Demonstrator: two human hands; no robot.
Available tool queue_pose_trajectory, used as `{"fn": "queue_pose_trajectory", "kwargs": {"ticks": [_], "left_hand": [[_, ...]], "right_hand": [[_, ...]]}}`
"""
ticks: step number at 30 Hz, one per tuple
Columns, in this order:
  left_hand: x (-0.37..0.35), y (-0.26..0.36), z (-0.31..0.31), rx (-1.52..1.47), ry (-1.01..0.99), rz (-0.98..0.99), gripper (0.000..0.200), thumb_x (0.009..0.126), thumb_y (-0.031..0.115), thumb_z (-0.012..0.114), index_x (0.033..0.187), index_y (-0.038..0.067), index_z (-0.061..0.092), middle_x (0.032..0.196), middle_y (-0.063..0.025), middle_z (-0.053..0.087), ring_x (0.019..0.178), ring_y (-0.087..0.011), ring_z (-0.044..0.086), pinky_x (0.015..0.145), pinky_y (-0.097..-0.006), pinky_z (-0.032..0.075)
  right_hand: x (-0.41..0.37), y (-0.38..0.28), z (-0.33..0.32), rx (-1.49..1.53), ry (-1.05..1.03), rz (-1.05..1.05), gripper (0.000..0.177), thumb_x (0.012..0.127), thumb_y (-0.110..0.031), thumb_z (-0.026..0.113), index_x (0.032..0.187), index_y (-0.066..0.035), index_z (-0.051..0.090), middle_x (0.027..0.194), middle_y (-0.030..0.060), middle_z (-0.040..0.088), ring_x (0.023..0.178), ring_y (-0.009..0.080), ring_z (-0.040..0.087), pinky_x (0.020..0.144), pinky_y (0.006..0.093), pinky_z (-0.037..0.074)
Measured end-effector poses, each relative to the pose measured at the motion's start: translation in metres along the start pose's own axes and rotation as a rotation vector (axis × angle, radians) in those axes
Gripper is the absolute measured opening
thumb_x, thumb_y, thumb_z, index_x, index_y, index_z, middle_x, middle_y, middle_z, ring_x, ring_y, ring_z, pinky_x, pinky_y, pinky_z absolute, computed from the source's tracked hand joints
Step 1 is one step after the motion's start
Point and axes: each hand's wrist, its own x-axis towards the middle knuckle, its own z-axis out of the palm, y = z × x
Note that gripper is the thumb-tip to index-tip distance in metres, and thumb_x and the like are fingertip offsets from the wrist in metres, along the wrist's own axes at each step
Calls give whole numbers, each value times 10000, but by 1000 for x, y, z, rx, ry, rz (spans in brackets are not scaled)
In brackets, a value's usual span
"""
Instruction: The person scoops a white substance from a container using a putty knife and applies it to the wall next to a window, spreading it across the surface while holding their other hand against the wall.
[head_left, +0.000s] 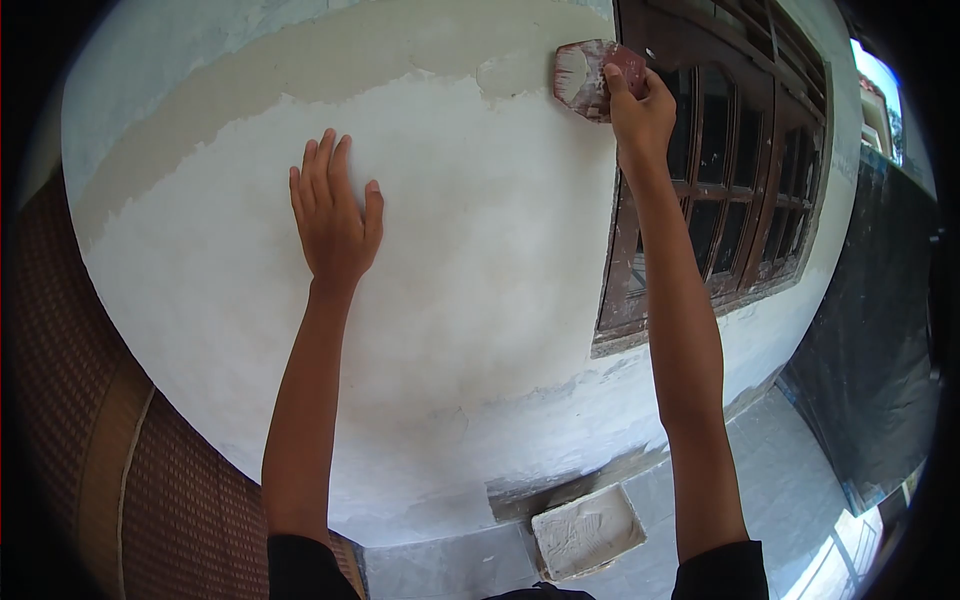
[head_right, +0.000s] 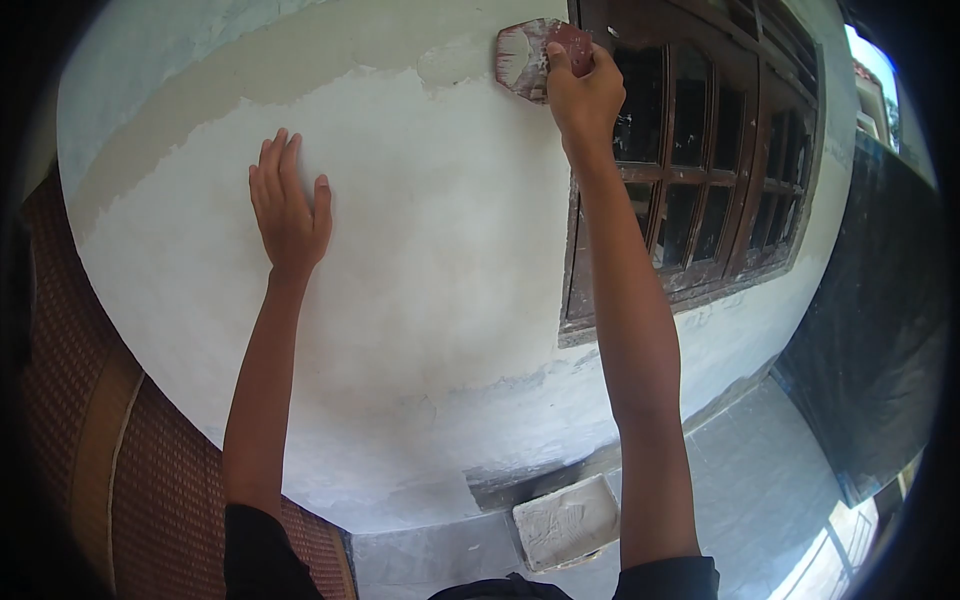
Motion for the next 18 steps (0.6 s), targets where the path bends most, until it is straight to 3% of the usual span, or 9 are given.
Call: {"fn": "queue_pose_trajectory", "kwargs": {"ticks": [3, 9, 11, 15, 18], "left_hand": [[0, 0, 0, -24, -14, 2, 553, 940, 176, 523, 1466, 63, 398, 1541, -106, 379, 1463, -308, 295, 1200, -531, 187], [0, -1, -2, -18, -21, 0, 561, 932, 160, 536, 1468, 66, 399, 1542, -103, 379, 1461, -309, 297, 1199, -531, 192], [0, -1, -1, 6, -14, 3, 542, 943, 209, 527, 1453, 57, 426, 1527, -111, 418, 1456, -295, 323, 1207, -505, 194], [0, 0, -1, -36, -26, -3, 563, 931, 165, 540, 1469, 74, 400, 1541, -101, 381, 1460, -308, 300, 1199, -531, 193], [-2, 0, 0, -32, -8, 1, 561, 932, 166, 540, 1468, 75, 401, 1541, -99, 382, 1461, -307, 297, 1199, -531, 192]], "right_hand": [[-19, -23, 22, 17, -82, -122, 364, 877, -261, 740, 1097, 25, 687, 940, 157, 734, 857, 225, 710, 807, 342, 533], [-32, -45, 47, -50, -209, -107, 338, 885, -230, 714, 1078, 42, 663, 942, 186, 725, 852, 289, 712, 820, 377, 539], [-28, -42, 42, -135, -93, -85, 323, 878, -220, 710, 1059, 42, 664, 937, 193, 723, 850, 306, 711, 826, 387, 539], [-16, -29, 16, -229, 7, -70, 345, 871, -229, 715, 1083, 39, 668, 950, 199, 723, 870, 294, 715, 828, 378, 539], [2, -6, 1, -105, 42, -33, 363, 870, -246, 723, 1097, 33, 673, 958, 192, 726, 876, 276, 715, 819, 368, 538]]}}
